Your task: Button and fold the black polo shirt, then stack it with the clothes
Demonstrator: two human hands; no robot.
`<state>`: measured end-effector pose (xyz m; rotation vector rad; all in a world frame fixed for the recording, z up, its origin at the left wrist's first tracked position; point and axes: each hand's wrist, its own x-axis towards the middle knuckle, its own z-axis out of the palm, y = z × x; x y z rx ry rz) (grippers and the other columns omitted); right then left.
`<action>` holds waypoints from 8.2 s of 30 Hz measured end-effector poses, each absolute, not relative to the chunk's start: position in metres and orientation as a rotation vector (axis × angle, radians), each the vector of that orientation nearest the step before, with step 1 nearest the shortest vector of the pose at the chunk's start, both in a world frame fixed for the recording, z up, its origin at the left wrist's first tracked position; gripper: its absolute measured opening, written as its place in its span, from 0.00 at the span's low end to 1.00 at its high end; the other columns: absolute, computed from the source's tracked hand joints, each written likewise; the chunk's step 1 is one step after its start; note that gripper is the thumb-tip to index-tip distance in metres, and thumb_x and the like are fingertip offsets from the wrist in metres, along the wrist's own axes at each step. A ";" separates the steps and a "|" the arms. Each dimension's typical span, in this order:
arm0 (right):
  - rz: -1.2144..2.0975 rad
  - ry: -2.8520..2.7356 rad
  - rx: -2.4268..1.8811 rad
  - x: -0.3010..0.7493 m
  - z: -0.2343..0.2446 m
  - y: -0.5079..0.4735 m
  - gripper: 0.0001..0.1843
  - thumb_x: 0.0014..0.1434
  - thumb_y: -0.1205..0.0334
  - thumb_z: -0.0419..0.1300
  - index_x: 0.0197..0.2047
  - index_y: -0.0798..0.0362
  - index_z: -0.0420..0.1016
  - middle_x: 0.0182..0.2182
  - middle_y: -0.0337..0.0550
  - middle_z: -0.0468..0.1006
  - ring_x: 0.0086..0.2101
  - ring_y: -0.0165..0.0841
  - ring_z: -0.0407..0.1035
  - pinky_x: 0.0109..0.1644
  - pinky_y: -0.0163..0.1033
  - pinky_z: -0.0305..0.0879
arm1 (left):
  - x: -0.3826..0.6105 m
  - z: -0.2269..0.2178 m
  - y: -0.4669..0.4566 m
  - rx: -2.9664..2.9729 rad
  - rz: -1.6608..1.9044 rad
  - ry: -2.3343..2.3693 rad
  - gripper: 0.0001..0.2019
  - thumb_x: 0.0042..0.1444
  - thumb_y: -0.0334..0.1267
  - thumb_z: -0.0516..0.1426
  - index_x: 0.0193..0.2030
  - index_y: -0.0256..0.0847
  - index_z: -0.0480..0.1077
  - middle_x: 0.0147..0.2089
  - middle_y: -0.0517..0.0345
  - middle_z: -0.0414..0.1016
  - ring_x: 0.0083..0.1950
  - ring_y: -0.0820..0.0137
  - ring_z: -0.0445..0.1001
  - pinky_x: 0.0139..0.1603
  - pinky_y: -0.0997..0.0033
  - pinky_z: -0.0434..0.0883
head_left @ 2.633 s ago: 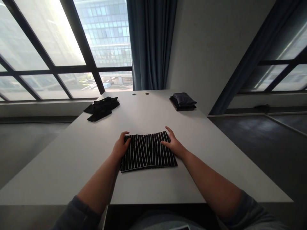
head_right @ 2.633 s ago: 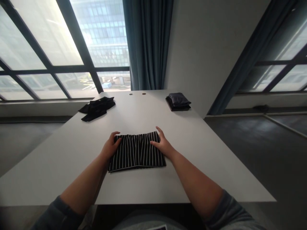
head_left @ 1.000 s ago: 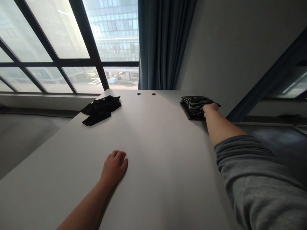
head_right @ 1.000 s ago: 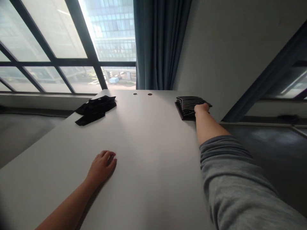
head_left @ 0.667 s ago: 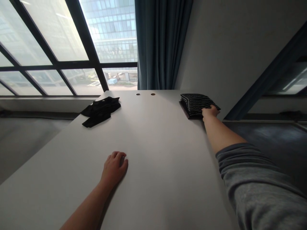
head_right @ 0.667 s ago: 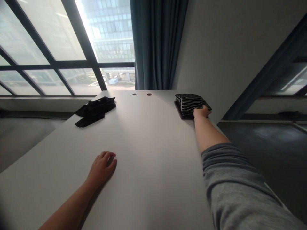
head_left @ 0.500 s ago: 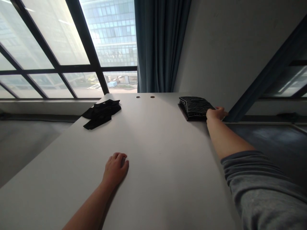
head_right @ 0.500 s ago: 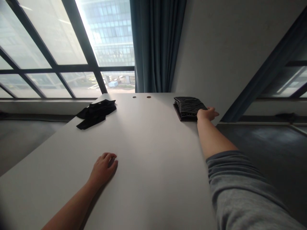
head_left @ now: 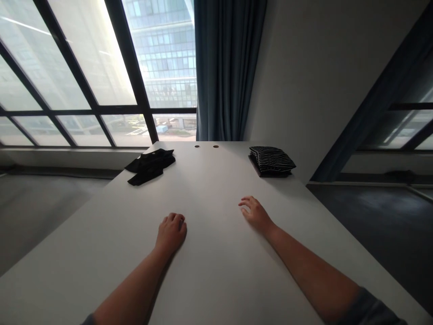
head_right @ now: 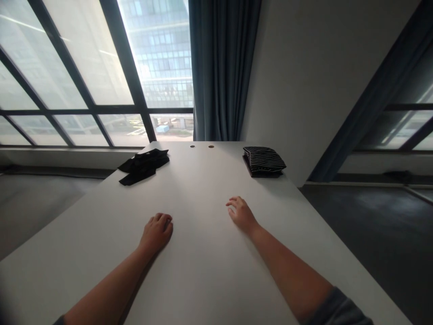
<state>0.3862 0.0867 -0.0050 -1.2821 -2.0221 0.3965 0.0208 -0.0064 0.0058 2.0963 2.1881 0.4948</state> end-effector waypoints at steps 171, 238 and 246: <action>0.220 -2.609 -1.570 0.327 0.006 -0.016 0.37 0.72 0.42 0.51 0.78 0.48 0.57 0.76 0.50 0.50 0.74 0.51 0.48 0.77 0.60 0.48 | -0.017 0.003 -0.077 2.415 0.037 1.967 0.29 0.72 0.55 0.50 0.78 0.64 0.54 0.82 0.61 0.47 0.82 0.50 0.46 0.77 0.34 0.50; 0.377 -2.465 -1.268 0.248 0.011 0.234 0.11 0.69 0.63 0.60 0.50 0.50 0.84 0.48 0.45 0.76 0.45 0.32 0.72 0.51 0.32 0.66 | 0.073 0.007 0.199 1.911 0.630 1.996 0.09 0.61 0.44 0.63 0.46 0.49 0.82 0.53 0.55 0.82 0.52 0.62 0.77 0.51 0.66 0.70; 0.401 -2.430 -1.169 0.252 0.006 0.239 0.08 0.67 0.66 0.61 0.45 0.53 0.83 0.46 0.43 0.75 0.43 0.30 0.72 0.51 0.32 0.66 | 0.086 0.014 0.192 1.920 0.556 2.092 0.10 0.65 0.44 0.59 0.44 0.47 0.81 0.53 0.52 0.80 0.55 0.58 0.76 0.56 0.59 0.69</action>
